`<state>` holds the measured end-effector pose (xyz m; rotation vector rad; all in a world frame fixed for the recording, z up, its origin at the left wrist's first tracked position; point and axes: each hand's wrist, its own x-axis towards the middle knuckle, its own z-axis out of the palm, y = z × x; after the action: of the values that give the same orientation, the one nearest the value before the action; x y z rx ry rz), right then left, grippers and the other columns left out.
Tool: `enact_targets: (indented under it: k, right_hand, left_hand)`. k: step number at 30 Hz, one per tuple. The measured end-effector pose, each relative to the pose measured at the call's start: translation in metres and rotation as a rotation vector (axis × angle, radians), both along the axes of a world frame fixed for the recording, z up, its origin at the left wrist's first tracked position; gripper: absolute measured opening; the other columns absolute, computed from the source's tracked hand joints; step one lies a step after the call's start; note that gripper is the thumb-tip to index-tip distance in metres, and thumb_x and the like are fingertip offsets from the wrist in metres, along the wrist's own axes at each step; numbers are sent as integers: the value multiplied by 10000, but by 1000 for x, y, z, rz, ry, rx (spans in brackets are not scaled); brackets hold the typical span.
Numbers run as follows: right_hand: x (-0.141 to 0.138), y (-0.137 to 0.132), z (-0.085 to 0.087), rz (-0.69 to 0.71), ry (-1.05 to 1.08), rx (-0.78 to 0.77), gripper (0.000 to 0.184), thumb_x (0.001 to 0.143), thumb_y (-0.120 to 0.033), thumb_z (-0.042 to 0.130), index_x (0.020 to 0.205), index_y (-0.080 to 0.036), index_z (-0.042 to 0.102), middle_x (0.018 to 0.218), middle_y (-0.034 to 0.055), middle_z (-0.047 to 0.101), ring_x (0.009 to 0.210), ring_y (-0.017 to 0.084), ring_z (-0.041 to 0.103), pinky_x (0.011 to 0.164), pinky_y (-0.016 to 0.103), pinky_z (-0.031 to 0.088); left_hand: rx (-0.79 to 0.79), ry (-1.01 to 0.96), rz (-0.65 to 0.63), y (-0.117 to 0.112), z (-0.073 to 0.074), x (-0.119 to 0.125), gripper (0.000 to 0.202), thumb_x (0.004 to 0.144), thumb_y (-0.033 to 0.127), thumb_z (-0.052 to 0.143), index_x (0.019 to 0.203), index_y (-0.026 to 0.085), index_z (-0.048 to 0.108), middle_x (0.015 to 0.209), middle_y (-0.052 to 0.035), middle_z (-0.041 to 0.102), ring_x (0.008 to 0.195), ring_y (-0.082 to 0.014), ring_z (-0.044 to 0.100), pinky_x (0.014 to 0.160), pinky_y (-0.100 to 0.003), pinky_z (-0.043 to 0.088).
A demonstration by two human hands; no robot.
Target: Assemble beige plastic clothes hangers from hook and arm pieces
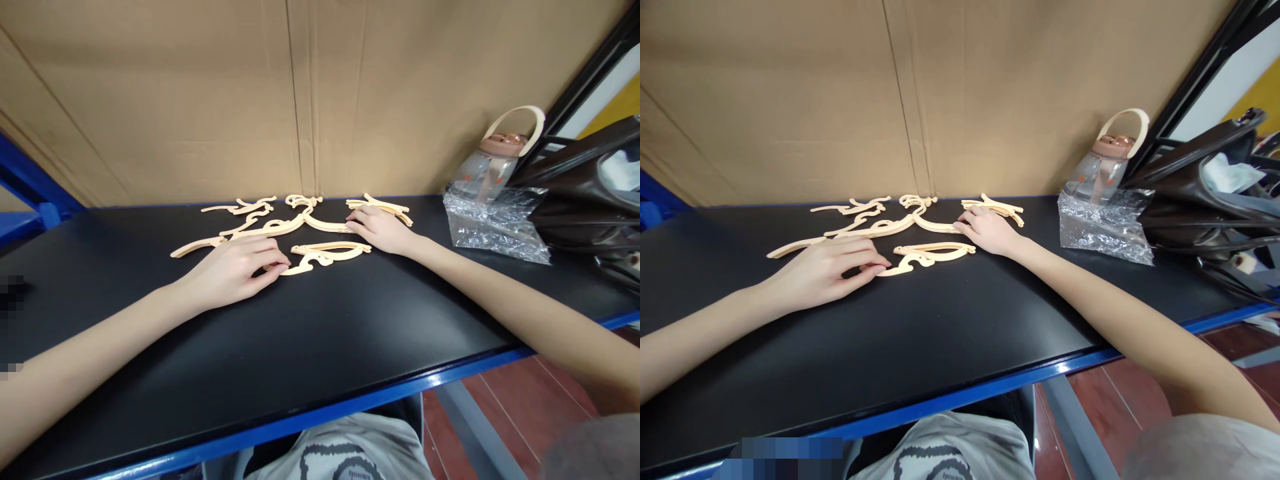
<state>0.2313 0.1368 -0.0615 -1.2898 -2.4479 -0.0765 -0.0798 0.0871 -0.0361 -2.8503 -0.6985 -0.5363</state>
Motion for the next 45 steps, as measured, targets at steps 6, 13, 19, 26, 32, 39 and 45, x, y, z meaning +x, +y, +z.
enact_targets:
  k: [6, 13, 19, 26, 32, 39, 45]
  right_hand:
    - [0, 0, 0, 5, -11, 23, 417, 991, -386, 308, 1074, -148, 640, 1088, 112, 635, 1071, 252, 566, 945, 392, 429]
    - [0, -1, 0, -3, -1, 11, 419, 991, -398, 311, 1077, -152, 638, 1096, 110, 631, 1079, 249, 563, 959, 386, 420]
    - [-1, 0, 0, 2, -10, 11, 422, 990, -394, 308, 1081, -145, 637, 1100, 115, 627, 1085, 249, 560, 959, 383, 420]
    - [-1, -2, 2, -16, -7, -4, 422, 990, -398, 311, 1088, -149, 637, 1100, 114, 627, 1078, 247, 563, 959, 384, 422]
    - [-1, -1, 1, -7, -7, -1, 411, 990, -391, 312, 1085, -160, 639, 1098, 108, 628, 1087, 245, 557, 961, 378, 417]
    - [-1, 0, 1, -6, -13, 1, 421, 992, -394, 308, 1089, -148, 635, 1108, 112, 626, 1093, 246, 554, 963, 380, 415]
    - [-1, -1, 1, -23, -4, -9, 401, 990, -390, 325, 1092, -157, 635, 1107, 109, 627, 1090, 245, 561, 974, 382, 414]
  left_hand:
    - [-6, 7, 25, -1, -1, -2, 250, 948, 288, 453, 914, 174, 672, 826, -30, 615, 790, -162, 575, 741, -285, 442]
    - [14, 5, 50, 1, -3, -3, 247, 936, 319, 472, 958, 181, 675, 955, -42, 630, 853, -164, 604, 741, -276, 465]
    - [12, 4, 55, 0, -3, -3, 263, 940, 329, 461, 969, 184, 679, 981, -41, 636, 875, -166, 612, 755, -281, 476]
    - [-42, 12, 47, 0, 0, -2, 274, 929, 373, 469, 971, 196, 673, 967, -45, 647, 897, -179, 602, 793, -302, 475]
    - [-39, -2, 47, 0, -1, -2, 253, 935, 321, 452, 954, 203, 675, 951, -41, 646, 892, -172, 596, 798, -295, 470]
    - [-27, 18, 47, 2, -3, -4, 305, 956, 254, 384, 974, 222, 687, 995, -42, 653, 919, -176, 598, 816, -305, 479]
    - [-78, 6, 56, 2, -4, -3, 326, 966, 336, 415, 1223, 263, 603, 1294, -36, 601, 1171, -208, 551, 993, -379, 448]
